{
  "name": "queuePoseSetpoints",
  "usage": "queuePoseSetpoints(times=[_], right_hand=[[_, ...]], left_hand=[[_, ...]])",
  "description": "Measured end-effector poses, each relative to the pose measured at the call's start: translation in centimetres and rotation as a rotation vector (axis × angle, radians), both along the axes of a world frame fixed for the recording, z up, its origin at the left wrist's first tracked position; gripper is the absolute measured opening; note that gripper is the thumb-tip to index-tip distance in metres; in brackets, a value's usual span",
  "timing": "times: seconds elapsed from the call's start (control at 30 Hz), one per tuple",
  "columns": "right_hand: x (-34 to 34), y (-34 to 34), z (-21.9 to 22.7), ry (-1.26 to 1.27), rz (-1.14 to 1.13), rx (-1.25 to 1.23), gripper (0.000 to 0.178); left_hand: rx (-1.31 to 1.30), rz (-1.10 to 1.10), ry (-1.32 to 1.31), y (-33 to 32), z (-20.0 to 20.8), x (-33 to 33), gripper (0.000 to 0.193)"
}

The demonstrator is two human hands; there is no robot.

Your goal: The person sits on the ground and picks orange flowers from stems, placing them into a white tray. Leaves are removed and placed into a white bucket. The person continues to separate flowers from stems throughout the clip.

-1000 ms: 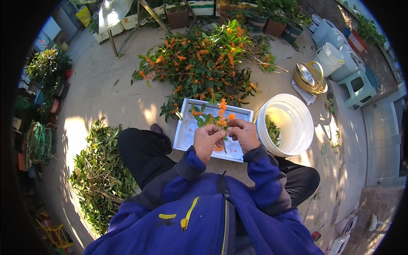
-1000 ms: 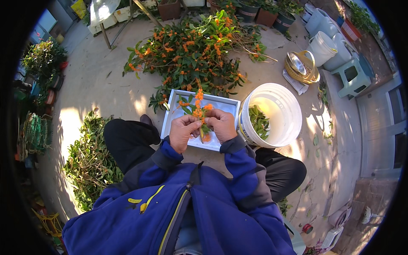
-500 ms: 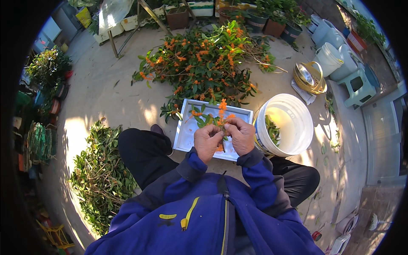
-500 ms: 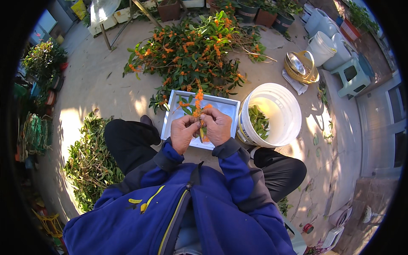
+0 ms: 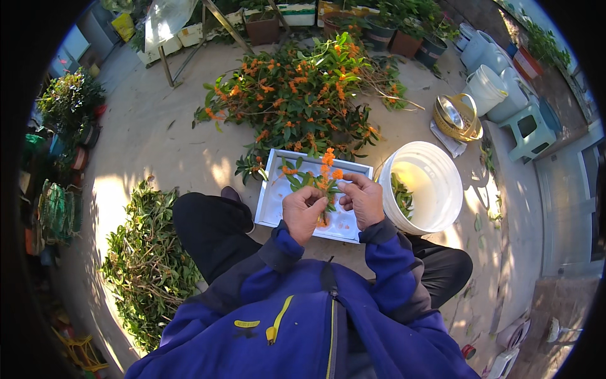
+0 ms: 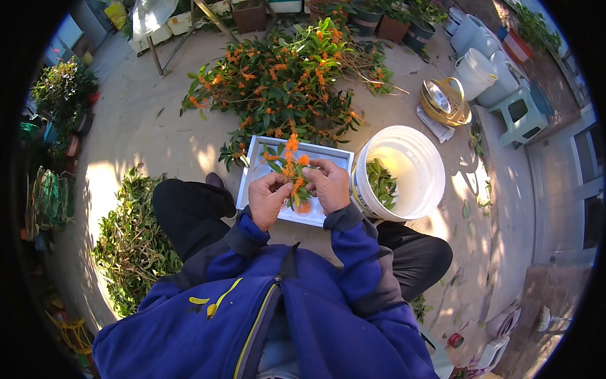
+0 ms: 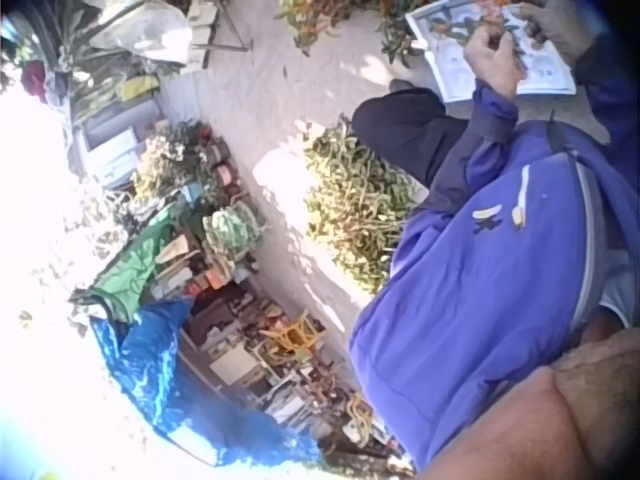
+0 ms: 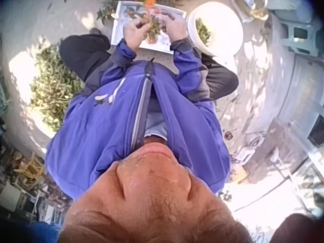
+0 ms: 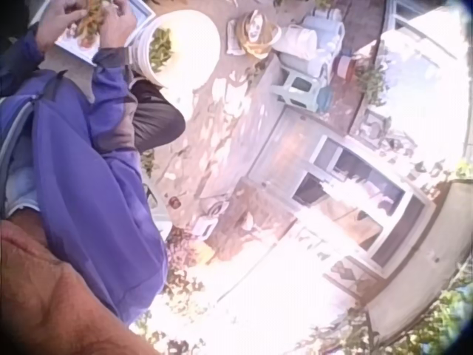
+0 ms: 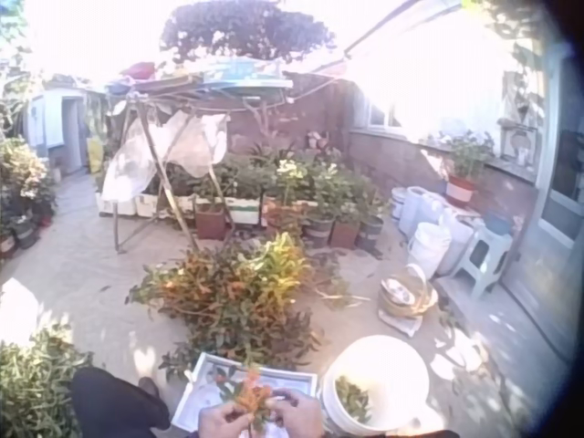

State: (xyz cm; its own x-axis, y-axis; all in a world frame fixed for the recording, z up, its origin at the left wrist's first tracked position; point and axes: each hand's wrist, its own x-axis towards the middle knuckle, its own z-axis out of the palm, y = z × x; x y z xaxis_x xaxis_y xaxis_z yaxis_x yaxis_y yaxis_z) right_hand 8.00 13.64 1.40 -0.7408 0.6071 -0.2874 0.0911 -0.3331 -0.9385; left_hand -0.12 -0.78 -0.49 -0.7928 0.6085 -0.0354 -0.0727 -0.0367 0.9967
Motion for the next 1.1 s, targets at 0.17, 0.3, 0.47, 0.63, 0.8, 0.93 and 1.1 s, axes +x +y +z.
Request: queuePoseSetpoints(times=[0.17, 0.3, 0.47, 0.63, 0.8, 0.93, 1.1], right_hand=[[-0.6, 0.1, 1.3, 0.004, -0.003, 0.131, 0.025], [-0.5, 0.5, 0.5, 0.009, -0.037, 0.127, 0.018], [-0.5, 0.4, 0.7, 0.013, -0.062, 0.003, 0.014], [-0.5, 0.7, 0.4, 0.059, -0.032, -0.139, 0.009], [-0.7, 0.5, -0.5, 0.187, -0.049, -0.252, 0.01], [-0.6, 0.7, -1.6, 0.218, -0.023, -0.206, 0.01], [-0.5, 0.8, -2.4, 0.242, 0.026, -0.192, 0.011]], left_hand=[[-0.106, -0.028, 0.313, -0.2, 1.7, 0.6, 0.007], [-0.093, -0.04, 0.413, -0.1, 1.9, 0.6, 0.007], [-0.089, -0.055, 0.354, -0.3, 1.9, 0.5, 0.007], [-0.092, -0.075, 0.437, -0.3, 1.5, 0.2, 0.007], [-0.017, -0.159, -0.056, -0.3, 1.3, 0.4, 0.009], [0.111, -0.266, -0.572, -0.4, 0.8, 0.1, 0.011], [0.202, -0.346, -0.8, -0.5, 0.2, -0.1, 0.011]])
